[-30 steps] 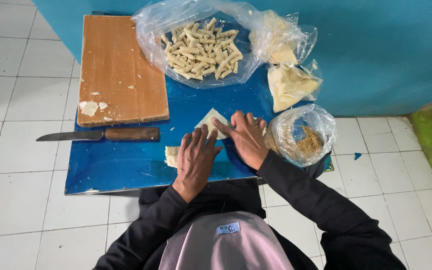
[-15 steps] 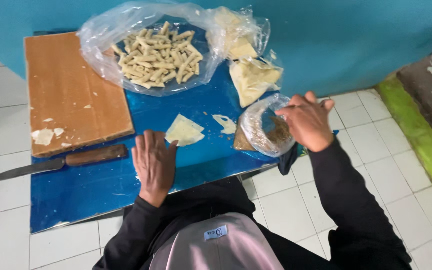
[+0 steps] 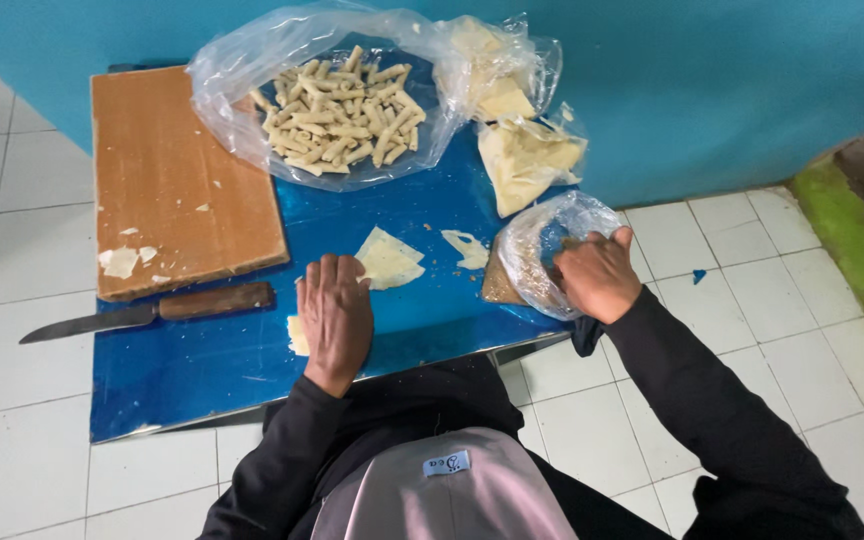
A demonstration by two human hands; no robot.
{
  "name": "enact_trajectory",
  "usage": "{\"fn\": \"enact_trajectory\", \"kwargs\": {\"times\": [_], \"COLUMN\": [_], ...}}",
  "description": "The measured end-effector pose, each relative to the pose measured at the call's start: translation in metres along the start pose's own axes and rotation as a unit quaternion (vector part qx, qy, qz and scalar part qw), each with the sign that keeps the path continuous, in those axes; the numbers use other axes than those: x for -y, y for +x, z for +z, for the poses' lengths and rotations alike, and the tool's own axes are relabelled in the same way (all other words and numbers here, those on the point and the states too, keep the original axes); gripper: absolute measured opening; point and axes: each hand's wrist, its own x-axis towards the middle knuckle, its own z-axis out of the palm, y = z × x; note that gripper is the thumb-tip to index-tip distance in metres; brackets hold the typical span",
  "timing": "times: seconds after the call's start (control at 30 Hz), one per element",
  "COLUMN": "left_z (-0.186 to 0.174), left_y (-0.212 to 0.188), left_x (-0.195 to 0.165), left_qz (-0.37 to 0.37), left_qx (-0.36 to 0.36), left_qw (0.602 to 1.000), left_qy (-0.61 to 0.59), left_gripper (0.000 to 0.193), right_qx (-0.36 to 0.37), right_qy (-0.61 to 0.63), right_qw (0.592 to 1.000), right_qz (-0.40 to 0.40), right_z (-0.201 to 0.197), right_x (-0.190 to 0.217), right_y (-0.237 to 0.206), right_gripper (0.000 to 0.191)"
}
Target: The person tears small pieces from thin dough sheets on a blue table, folds and presses each piece over a brown filling from a covered bowl, and sets the folded pieces aside while working through the dough stack.
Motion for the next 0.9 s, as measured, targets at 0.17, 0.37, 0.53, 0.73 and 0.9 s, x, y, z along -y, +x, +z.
{"fn": "enact_trajectory", "kwargs": {"times": [0.17,0.37,0.53,0.73,0.9], "left_z": [0.000,0.006,0.005,0.004,0.001], "left_y": [0.001,0.004,0.008,0.017,0.022], "left_x": [0.006,0.010,0.007,0.013,0.024], "left_qz": [-0.007,-0.024,-0.002,0.000,0.014], "left_qx": [-0.019,-0.053,-0.085,-0.034,0.033], "left_qw": [0.998,0.996,0.986,0.967,0.961], "left_qy": [-0.053,-0.074,-0.145,-0.253,-0.275], "left_gripper": [0.024,0.014,0.015,0.022,0.024], "right_qx": [0.062,-0.065,-0.157,-0.268,-0.244], "right_qy": [0.041,0.375,0.353,0.373,0.324], "right_qw": [0.997,0.924,0.914,0.878,0.904], "right_qz": [0.035,-0.045,-0.126,-0.134,-0.134], "right_z": [-0.006,-0.063,-0.044,-0.020,-0.021], "right_x": [-0.005,0.020,0.136,0.175,0.164], "right_y": [0.011,0.034,0.084,0.089,0.073], "right_gripper": [0.004,0.015,0.005,0.006,0.033]}}
